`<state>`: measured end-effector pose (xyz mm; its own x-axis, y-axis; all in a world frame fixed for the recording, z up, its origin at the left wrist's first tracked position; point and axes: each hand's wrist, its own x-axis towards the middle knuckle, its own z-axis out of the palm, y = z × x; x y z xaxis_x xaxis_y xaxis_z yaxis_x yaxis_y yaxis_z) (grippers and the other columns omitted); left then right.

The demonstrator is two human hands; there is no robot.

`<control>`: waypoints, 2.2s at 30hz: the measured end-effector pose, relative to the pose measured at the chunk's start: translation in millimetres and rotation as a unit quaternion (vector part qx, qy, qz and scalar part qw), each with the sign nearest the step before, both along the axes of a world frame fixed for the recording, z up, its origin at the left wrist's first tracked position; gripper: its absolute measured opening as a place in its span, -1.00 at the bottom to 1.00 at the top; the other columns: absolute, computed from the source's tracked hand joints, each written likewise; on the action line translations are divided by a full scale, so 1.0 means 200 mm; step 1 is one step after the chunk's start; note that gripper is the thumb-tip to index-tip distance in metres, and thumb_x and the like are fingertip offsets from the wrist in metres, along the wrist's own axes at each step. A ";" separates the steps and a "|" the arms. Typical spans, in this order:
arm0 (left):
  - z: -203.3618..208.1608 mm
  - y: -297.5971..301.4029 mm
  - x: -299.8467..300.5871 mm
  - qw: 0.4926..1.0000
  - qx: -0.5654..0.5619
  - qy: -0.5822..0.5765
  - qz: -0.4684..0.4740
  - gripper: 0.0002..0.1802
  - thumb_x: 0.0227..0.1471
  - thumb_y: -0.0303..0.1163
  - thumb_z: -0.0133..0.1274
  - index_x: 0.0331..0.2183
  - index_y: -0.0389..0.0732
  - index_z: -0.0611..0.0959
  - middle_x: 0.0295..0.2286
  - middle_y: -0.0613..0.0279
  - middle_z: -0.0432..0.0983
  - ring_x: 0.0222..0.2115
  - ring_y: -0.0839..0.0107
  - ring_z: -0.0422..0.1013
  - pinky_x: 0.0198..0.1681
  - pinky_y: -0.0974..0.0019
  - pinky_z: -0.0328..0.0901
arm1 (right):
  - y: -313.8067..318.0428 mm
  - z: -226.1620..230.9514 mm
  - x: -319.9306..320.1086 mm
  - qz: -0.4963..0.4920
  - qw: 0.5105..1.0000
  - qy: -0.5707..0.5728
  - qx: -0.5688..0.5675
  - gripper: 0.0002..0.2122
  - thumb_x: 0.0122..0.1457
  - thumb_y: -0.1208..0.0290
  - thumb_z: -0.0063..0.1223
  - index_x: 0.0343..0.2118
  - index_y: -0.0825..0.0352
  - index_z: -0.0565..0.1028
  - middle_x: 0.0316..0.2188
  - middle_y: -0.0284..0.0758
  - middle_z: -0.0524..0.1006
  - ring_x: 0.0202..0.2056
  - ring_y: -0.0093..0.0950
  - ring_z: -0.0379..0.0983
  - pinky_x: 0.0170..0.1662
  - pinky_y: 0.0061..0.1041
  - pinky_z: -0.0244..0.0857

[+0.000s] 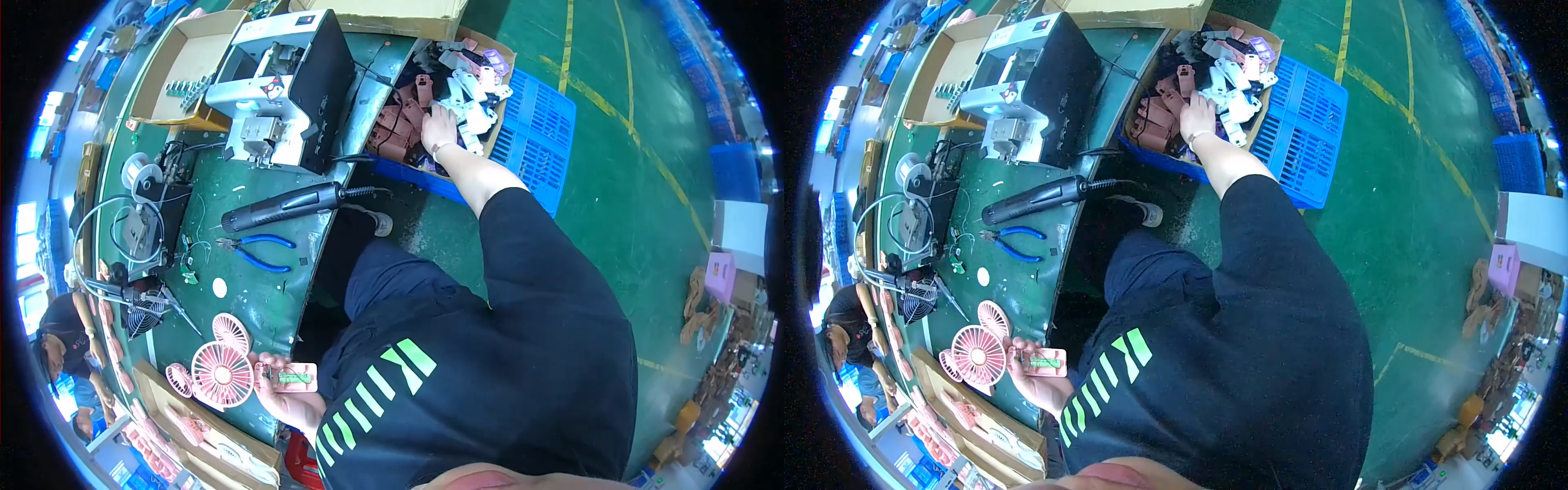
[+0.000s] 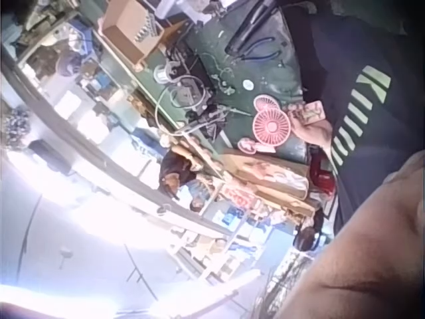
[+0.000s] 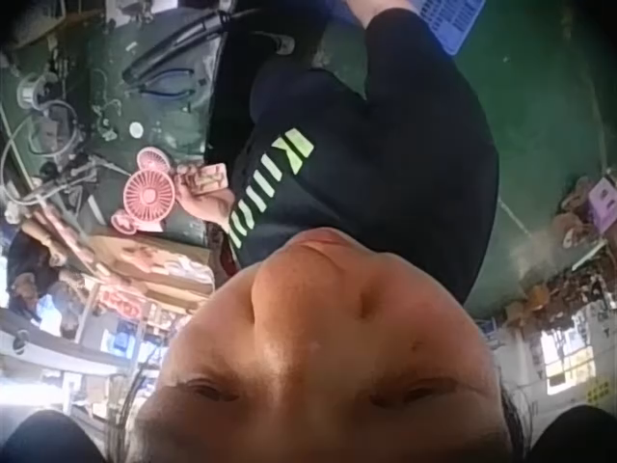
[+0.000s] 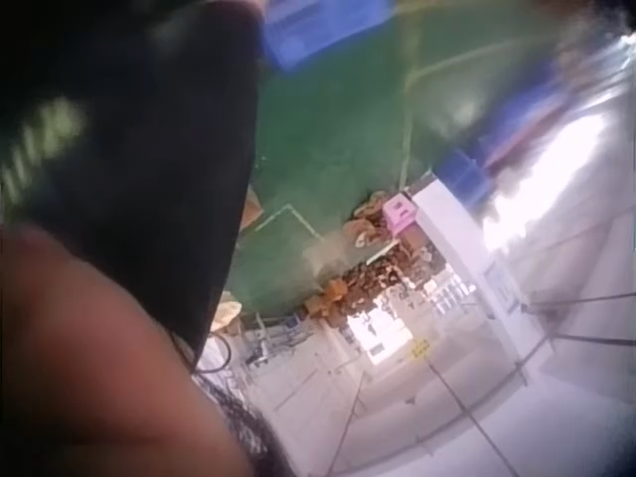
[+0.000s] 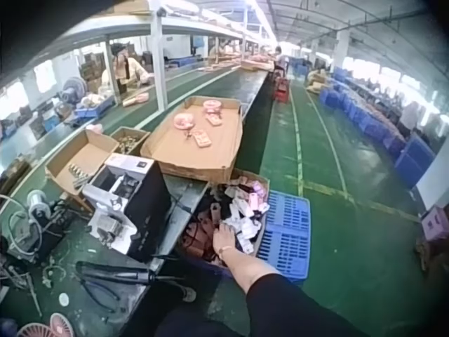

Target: The person assembles portable electric fans by placing batteries and circuit boards into the handle housings, snapping the casings together, and securing screws using an electric screwdriver. The person then tests the fans and electronic components by hand.

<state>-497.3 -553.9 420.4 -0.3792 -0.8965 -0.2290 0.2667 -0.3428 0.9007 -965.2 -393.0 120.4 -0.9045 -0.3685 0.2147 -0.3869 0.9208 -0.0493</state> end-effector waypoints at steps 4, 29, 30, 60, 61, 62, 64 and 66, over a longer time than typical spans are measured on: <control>0.02 0.00 0.01 1.000 -0.001 -0.008 0.006 -0.58 0.15 -0.30 -0.01 0.01 -0.27 0.42 -0.31 0.29 0.37 -0.32 0.52 0.29 -0.16 0.44 0.24 | -0.10 -0.04 -0.10 -0.031 0.999 -0.029 -0.020 -0.72 0.14 0.41 -0.17 -0.18 0.39 0.53 0.02 -0.10 0.37 0.06 -0.26 0.26 0.14 -0.17 0.07; -0.03 -0.07 0.09 0.991 -0.029 -0.076 0.111 -0.62 0.21 -0.22 -0.06 -0.02 -0.23 0.48 -0.25 0.34 0.46 -0.26 0.53 0.36 -0.11 0.41 0.28 | -0.57 -0.01 -0.36 0.165 0.950 -0.247 0.091 -0.66 0.24 0.36 -0.16 0.08 0.07 0.42 0.08 -0.19 0.34 0.10 -0.24 0.34 0.02 -0.26 0.32; -0.04 -0.08 0.07 0.992 -0.020 -0.075 0.098 -0.62 0.21 -0.22 -0.06 -0.02 -0.23 0.48 -0.25 0.34 0.46 -0.26 0.53 0.36 -0.11 0.41 0.28 | -0.50 -0.21 -0.48 0.159 0.962 -0.218 0.031 -0.66 0.27 0.30 -0.21 0.08 0.12 0.42 0.06 -0.20 0.37 0.09 -0.27 0.36 -0.01 -0.27 0.34; -0.05 -0.20 0.10 0.984 0.073 0.160 0.037 -0.64 0.19 -0.31 -0.05 -0.03 -0.28 0.41 -0.16 0.04 0.48 -0.20 0.32 0.42 -0.01 0.22 0.33 | 0.19 0.72 1.10 -0.112 0.222 -0.802 -0.543 -0.53 0.33 0.02 -0.26 0.09 0.29 0.35 -0.20 -0.23 0.51 -0.27 -0.37 0.46 -0.21 -0.42 0.37; -0.05 -0.20 0.11 0.982 0.077 0.169 0.025 -0.63 0.21 -0.28 -0.07 -0.01 -0.27 0.41 -0.14 0.04 0.48 -0.15 0.28 0.44 0.01 0.19 0.34 | 0.15 0.79 1.15 -0.035 0.248 -0.832 -0.495 -0.51 0.32 0.03 -0.23 0.14 0.31 0.31 -0.21 -0.24 0.50 -0.32 -0.39 0.45 -0.27 -0.46 0.35; -0.06 -0.20 0.10 0.983 0.065 0.162 0.055 -0.60 0.20 -0.30 -0.09 0.00 -0.35 0.41 -0.15 -0.04 0.50 -0.15 0.21 0.47 -0.03 0.15 0.37 | 0.12 0.88 1.19 -0.022 0.250 -0.855 -0.455 -0.49 0.29 0.12 -0.22 0.17 0.40 0.24 -0.24 -0.24 0.47 -0.39 -0.41 0.41 -0.32 -0.49 0.29; -0.06 -0.21 0.13 0.984 0.047 0.164 0.054 -0.60 0.25 -0.28 -0.18 0.01 -0.35 0.39 -0.09 -0.04 0.46 -0.09 0.23 0.45 0.01 0.17 0.35 | -0.01 1.08 1.24 0.022 0.263 -0.882 -0.390 -0.47 0.26 0.19 -0.21 0.19 0.48 0.20 -0.19 -0.18 0.46 -0.38 -0.41 0.40 -0.31 -0.49 0.29; -0.04 -0.21 0.15 0.983 0.052 0.164 0.064 -0.60 0.27 -0.29 -0.22 0.02 -0.34 0.37 -0.09 -0.04 0.46 -0.07 0.23 0.43 0.03 0.17 0.34 | -0.16 1.29 1.30 0.131 0.272 -0.867 -0.396 -0.45 0.24 0.23 -0.21 0.19 0.53 0.18 -0.15 -0.15 0.45 -0.35 -0.41 0.41 -0.26 -0.51 0.28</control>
